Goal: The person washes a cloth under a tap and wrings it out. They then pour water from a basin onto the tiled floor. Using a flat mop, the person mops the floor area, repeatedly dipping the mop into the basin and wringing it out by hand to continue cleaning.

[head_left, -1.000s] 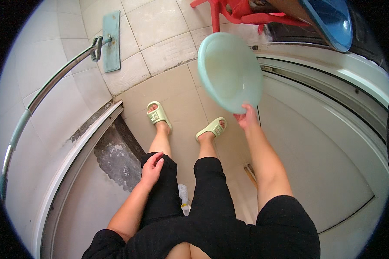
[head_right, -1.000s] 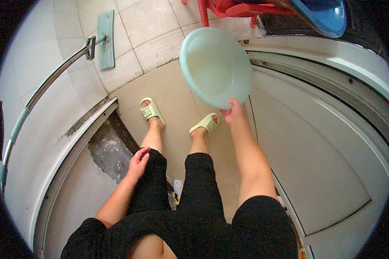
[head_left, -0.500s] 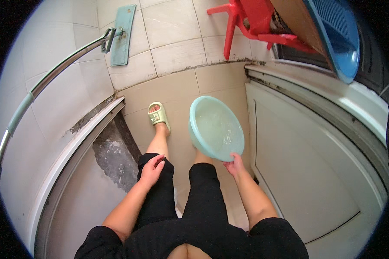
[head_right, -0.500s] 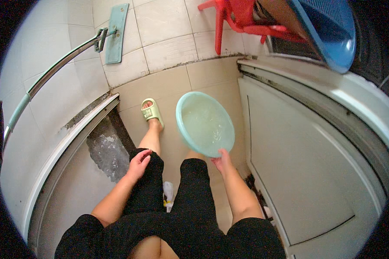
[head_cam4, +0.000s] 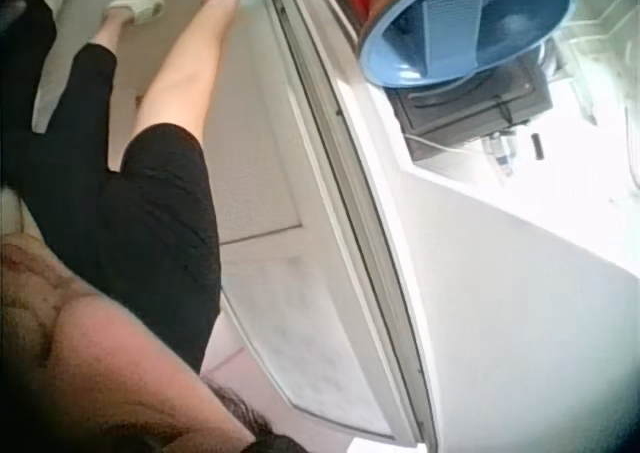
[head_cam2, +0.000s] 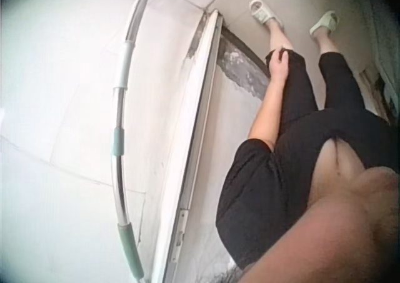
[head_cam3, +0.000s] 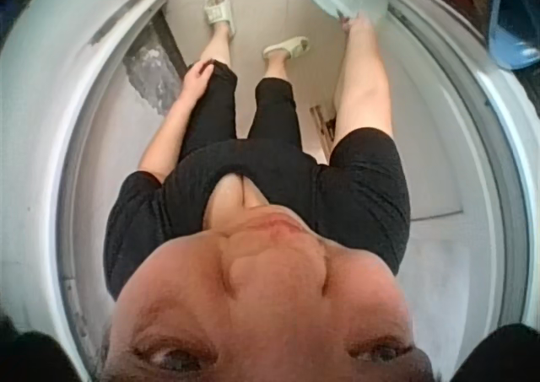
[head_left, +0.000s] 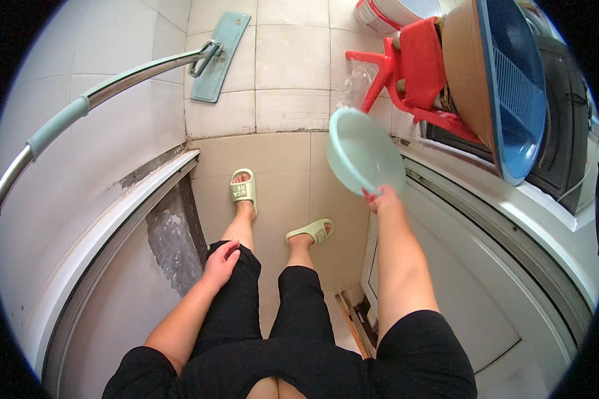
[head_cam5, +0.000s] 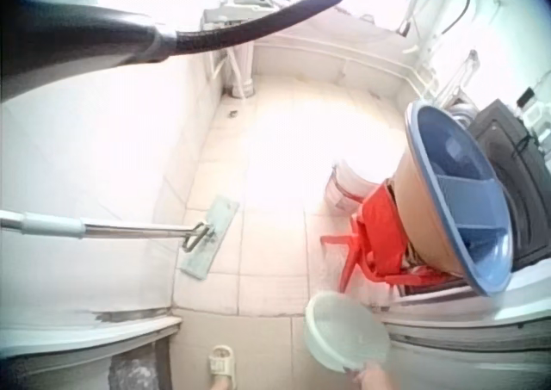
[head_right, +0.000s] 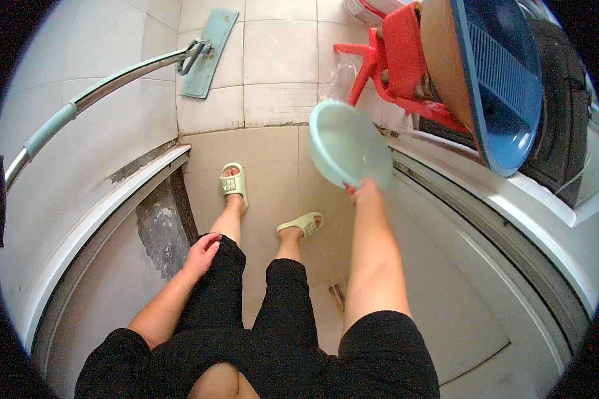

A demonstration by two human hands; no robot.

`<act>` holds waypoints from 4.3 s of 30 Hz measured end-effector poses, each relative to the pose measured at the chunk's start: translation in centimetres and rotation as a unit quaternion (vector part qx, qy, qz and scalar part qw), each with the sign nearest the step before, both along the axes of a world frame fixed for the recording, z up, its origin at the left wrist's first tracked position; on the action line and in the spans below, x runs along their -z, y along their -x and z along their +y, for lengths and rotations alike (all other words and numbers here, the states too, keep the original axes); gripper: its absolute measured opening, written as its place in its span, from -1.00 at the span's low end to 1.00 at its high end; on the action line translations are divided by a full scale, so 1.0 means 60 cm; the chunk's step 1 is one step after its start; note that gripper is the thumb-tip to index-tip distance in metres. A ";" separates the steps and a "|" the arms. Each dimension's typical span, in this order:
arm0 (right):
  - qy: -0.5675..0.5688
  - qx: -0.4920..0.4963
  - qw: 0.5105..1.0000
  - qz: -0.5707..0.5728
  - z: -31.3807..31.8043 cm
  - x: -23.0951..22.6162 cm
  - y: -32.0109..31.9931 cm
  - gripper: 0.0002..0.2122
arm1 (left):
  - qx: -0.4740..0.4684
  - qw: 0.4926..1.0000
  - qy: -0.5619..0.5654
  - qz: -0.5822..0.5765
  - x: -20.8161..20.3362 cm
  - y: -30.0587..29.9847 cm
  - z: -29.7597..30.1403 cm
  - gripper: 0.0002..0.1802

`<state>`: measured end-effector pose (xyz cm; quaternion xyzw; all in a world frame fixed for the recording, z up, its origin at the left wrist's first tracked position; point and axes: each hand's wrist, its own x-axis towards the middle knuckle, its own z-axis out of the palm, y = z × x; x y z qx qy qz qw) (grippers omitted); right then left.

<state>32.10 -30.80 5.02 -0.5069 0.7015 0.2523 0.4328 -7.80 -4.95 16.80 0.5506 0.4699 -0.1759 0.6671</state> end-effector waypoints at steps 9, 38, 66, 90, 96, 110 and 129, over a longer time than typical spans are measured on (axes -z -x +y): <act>-0.003 -0.110 0.994 -0.001 -0.011 -0.081 0.196 -0.58 | -0.048 0.998 -0.016 -0.047 -0.046 0.002 0.028 -0.66; -0.307 -0.287 0.899 -0.122 0.235 -0.561 0.074 -0.53 | -0.087 0.978 -0.114 -0.152 -0.304 -0.220 0.265 -0.64; -0.370 -0.307 0.869 -0.119 0.618 -0.642 -0.394 -0.46 | -0.588 0.730 -0.166 -0.305 -0.374 -0.414 0.518 -0.82; -0.321 -0.345 0.863 -0.181 0.835 -0.623 -0.624 -0.50 | -0.540 0.774 -0.055 -0.325 -0.432 -0.588 0.731 -0.83; -0.365 -0.329 0.838 -0.235 0.817 -0.649 -0.717 -0.50 | -0.442 0.836 -0.026 -0.323 -0.420 -0.788 0.857 -0.82; -0.293 -0.231 0.886 -0.276 0.718 -0.619 -0.784 -0.56 | -0.197 0.887 -0.099 -0.406 -0.413 -1.174 1.065 -0.84; -0.313 -0.256 0.869 -0.286 0.708 -0.598 -0.775 -0.59 | -0.263 0.856 -0.107 -0.433 -0.607 -0.872 0.857 -0.88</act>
